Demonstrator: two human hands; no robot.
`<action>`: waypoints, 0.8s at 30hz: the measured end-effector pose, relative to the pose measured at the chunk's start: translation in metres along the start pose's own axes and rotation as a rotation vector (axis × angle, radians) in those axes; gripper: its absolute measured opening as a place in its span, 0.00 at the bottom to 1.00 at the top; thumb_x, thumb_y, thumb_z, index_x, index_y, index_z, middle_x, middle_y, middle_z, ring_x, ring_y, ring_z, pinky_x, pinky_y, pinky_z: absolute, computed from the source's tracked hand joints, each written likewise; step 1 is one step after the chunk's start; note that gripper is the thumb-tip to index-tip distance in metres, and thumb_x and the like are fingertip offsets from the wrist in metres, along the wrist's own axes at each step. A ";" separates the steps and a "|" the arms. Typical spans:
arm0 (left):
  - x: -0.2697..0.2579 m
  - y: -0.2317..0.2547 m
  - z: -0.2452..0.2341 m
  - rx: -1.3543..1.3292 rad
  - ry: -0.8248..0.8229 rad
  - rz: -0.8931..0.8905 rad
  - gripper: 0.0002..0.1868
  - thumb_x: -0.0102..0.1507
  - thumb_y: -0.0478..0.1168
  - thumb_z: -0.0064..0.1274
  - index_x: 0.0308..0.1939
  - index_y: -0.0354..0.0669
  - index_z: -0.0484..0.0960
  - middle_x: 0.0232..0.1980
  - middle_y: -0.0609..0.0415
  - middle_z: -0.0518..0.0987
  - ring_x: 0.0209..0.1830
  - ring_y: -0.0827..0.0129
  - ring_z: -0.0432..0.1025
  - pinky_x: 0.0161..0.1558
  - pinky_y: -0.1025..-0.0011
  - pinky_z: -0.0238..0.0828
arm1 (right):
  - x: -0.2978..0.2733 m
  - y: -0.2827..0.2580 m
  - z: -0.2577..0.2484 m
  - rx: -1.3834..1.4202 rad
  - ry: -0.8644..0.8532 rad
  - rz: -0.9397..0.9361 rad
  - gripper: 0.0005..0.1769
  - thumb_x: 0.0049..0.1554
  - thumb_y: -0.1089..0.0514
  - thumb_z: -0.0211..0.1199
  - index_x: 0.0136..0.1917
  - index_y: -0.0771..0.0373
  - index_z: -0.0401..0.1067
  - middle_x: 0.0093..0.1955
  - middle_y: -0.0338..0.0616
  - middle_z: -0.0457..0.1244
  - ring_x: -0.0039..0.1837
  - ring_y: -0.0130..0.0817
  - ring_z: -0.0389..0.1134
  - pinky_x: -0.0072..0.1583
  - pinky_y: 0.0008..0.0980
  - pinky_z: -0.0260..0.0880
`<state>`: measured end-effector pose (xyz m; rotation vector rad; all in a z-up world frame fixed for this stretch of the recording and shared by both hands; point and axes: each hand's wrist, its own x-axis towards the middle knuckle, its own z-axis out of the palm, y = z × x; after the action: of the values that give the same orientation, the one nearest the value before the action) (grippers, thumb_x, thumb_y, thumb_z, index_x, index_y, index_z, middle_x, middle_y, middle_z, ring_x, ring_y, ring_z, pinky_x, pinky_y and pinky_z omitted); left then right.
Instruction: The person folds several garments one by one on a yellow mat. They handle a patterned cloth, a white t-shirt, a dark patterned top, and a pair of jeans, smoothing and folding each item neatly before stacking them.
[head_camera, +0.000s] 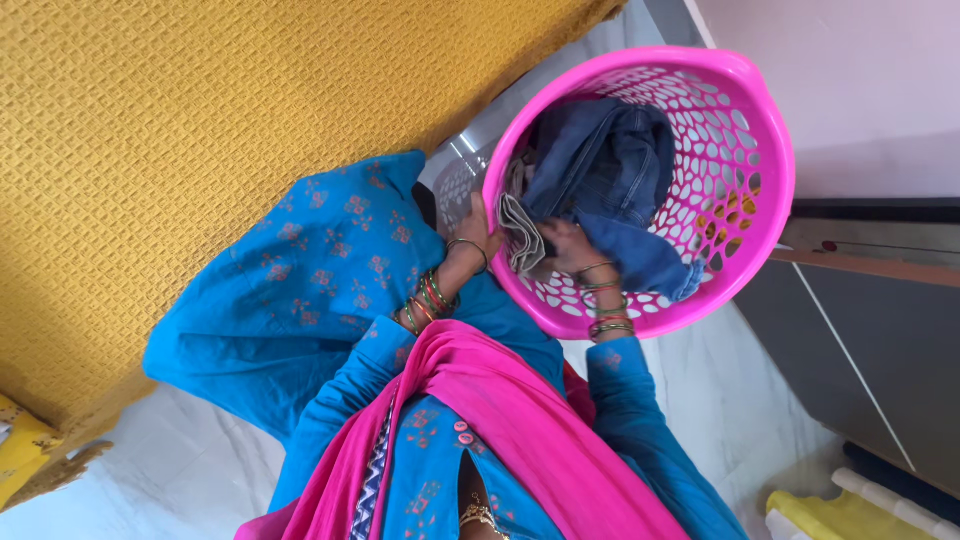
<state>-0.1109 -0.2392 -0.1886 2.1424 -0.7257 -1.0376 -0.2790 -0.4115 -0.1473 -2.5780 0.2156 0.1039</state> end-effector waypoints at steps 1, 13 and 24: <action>0.001 -0.003 0.002 0.014 0.002 -0.024 0.44 0.60 0.45 0.59 0.71 0.42 0.46 0.50 0.29 0.81 0.49 0.33 0.76 0.52 0.43 0.71 | -0.008 0.015 -0.008 0.077 0.080 -0.016 0.33 0.41 0.58 0.76 0.61 0.66 0.74 0.58 0.58 0.66 0.62 0.59 0.66 0.63 0.57 0.64; 0.011 -0.016 0.013 -0.069 0.070 0.046 0.50 0.60 0.40 0.56 0.76 0.43 0.38 0.47 0.26 0.80 0.47 0.31 0.76 0.50 0.43 0.72 | -0.015 0.175 -0.050 0.211 0.349 1.197 0.75 0.38 0.31 0.84 0.76 0.76 0.44 0.71 0.69 0.54 0.73 0.57 0.56 0.70 0.43 0.59; 0.007 -0.008 0.007 -0.072 -0.059 0.265 0.48 0.59 0.49 0.63 0.70 0.40 0.45 0.45 0.27 0.80 0.47 0.32 0.77 0.48 0.46 0.74 | -0.020 0.133 -0.049 -0.283 0.383 1.058 0.33 0.44 0.35 0.79 0.49 0.64 0.79 0.47 0.60 0.70 0.50 0.60 0.72 0.51 0.53 0.71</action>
<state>-0.1108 -0.2415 -0.2011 1.8992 -0.9566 -0.9720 -0.3207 -0.5466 -0.1717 -2.4262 1.7790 0.0181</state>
